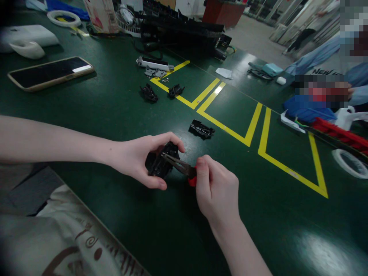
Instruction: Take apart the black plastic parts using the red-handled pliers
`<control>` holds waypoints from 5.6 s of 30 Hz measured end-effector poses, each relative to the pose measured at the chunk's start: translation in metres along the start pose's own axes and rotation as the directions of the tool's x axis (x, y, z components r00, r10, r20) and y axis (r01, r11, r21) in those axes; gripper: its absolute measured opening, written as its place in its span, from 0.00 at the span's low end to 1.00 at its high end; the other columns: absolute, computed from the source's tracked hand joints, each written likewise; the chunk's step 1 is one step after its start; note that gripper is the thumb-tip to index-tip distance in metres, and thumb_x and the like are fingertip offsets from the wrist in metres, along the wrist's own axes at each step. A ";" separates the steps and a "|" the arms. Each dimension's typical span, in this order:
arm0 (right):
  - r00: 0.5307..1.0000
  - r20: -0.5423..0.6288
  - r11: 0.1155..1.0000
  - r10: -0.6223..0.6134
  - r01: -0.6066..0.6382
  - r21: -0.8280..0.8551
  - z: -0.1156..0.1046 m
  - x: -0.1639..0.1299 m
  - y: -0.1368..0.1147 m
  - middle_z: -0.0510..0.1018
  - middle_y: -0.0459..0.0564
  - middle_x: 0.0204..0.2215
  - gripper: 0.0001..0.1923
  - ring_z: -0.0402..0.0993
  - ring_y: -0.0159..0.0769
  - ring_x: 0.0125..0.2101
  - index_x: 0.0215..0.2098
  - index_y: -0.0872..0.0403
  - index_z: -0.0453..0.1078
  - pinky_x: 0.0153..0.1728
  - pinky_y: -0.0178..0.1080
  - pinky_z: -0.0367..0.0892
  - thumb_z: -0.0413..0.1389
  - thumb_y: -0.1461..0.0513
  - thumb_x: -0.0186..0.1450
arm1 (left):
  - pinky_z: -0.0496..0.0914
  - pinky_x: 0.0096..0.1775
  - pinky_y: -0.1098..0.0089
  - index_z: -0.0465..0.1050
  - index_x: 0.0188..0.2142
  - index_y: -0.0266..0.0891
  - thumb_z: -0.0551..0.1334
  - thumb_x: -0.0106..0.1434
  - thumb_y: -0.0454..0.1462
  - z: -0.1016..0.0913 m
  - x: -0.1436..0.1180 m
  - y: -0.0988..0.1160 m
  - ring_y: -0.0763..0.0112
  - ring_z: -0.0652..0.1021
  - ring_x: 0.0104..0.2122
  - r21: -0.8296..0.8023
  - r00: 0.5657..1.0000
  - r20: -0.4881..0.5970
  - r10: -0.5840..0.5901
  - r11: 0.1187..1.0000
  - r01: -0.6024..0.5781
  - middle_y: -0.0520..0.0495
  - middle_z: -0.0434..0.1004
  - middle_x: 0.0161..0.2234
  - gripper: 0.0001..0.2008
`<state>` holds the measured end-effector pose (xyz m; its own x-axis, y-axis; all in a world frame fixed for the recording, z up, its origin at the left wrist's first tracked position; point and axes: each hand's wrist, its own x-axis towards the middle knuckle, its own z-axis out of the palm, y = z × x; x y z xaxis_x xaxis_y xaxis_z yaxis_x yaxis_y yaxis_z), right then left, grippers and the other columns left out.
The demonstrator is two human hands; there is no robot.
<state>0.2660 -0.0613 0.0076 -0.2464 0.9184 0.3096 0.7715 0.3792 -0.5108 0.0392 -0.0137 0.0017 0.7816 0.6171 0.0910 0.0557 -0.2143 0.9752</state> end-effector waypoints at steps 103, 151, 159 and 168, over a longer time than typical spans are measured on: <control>0.999 -0.038 1.000 0.019 -0.018 0.021 -0.001 0.007 0.003 0.66 0.42 0.14 0.25 0.60 0.29 0.14 0.22 0.52 0.66 0.17 0.35 0.52 0.45 0.52 0.74 | 0.72 0.32 0.70 0.61 0.53 0.41 0.74 0.54 0.43 -0.002 0.003 -0.004 0.69 0.76 0.32 0.078 1.000 0.009 0.025 0.997 -0.025 0.49 0.74 0.37 0.33; 1.000 -0.017 1.000 0.009 -0.008 0.029 -0.003 0.009 0.006 0.65 0.42 0.14 0.25 0.61 0.29 0.14 0.22 0.52 0.66 0.17 0.35 0.53 0.45 0.52 0.74 | 0.73 0.35 0.68 0.61 0.55 0.42 0.74 0.55 0.40 -0.003 0.003 -0.005 0.69 0.76 0.34 0.049 0.999 0.043 0.005 0.999 -0.007 0.48 0.74 0.40 0.32; 1.000 0.015 0.999 0.009 -0.010 0.047 -0.004 0.008 0.005 0.66 0.42 0.14 0.24 0.61 0.29 0.14 0.23 0.52 0.67 0.16 0.34 0.53 0.46 0.53 0.74 | 0.74 0.36 0.67 0.62 0.55 0.42 0.74 0.54 0.40 -0.002 0.003 -0.004 0.68 0.77 0.36 -0.006 1.000 0.023 0.001 1.000 -0.001 0.47 0.75 0.42 0.33; 0.999 0.036 1.000 -0.031 0.031 0.008 -0.003 0.008 0.007 0.66 0.41 0.15 0.23 0.61 0.28 0.15 0.23 0.52 0.64 0.19 0.34 0.54 0.45 0.55 0.74 | 0.74 0.37 0.67 0.62 0.55 0.41 0.74 0.54 0.39 -0.002 0.003 -0.002 0.68 0.77 0.36 -0.005 1.000 0.020 -0.013 1.000 0.013 0.47 0.75 0.41 0.33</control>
<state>0.2711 -0.0517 0.0088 -0.2909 0.9097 0.2962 0.7591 0.4079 -0.5074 0.0402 -0.0104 0.0000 0.7934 0.6042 0.0741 0.0629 -0.2025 0.9773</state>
